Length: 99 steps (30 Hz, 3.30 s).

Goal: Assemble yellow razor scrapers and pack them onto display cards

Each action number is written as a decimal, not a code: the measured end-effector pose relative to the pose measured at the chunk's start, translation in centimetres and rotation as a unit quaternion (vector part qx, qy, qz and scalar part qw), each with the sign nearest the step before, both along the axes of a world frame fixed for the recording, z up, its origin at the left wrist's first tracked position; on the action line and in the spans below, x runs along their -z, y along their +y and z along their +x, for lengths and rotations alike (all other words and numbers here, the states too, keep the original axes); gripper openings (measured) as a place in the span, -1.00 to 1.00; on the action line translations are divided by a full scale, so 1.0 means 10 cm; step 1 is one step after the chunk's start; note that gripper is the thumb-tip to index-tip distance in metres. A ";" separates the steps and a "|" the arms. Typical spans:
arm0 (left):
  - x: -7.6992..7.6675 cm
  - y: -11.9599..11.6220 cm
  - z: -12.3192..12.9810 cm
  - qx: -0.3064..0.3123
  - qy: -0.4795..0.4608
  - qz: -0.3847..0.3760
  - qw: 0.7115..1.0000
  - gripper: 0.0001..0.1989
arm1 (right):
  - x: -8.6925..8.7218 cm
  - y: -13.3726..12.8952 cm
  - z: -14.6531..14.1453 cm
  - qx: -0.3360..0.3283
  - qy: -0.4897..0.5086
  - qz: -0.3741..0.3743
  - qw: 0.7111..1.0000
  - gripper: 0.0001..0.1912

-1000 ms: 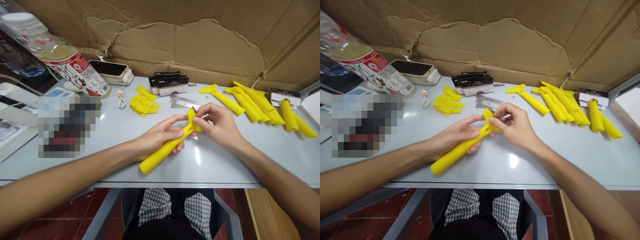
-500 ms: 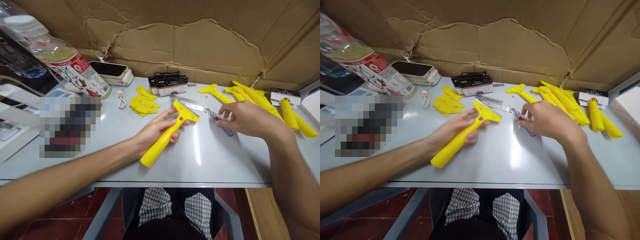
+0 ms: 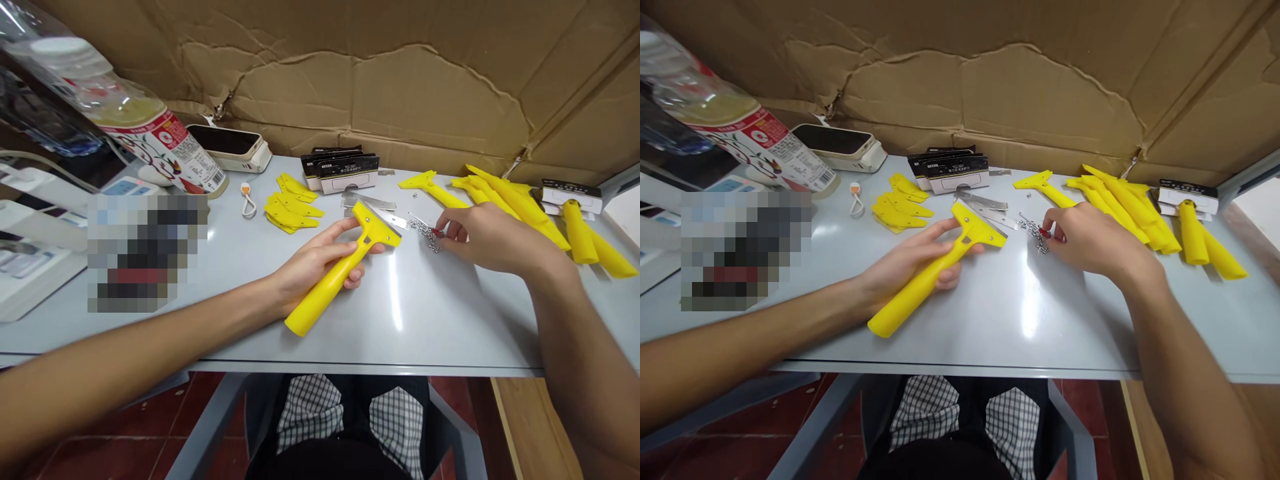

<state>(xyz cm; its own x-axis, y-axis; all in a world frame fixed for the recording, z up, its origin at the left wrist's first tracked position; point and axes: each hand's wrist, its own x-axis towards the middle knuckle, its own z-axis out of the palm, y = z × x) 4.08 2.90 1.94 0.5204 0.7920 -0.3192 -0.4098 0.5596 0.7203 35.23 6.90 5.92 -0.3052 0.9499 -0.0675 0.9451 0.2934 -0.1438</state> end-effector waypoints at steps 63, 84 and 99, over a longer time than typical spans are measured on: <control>0.02 -0.01 0.00 0.016 0.026 0.041 0.999 -0.49 | -0.06 -0.38 -0.55 -0.257 0.171 0.348 0.885 -0.76; 0.06 0.01 -0.01 0.008 0.023 0.080 0.997 -0.43 | -0.16 -0.48 -0.46 -0.181 0.175 0.287 0.924 -0.81; 0.09 0.02 -0.01 0.014 0.011 0.095 0.995 -0.53 | -0.16 -0.43 -0.43 -0.157 0.188 0.268 0.932 -0.80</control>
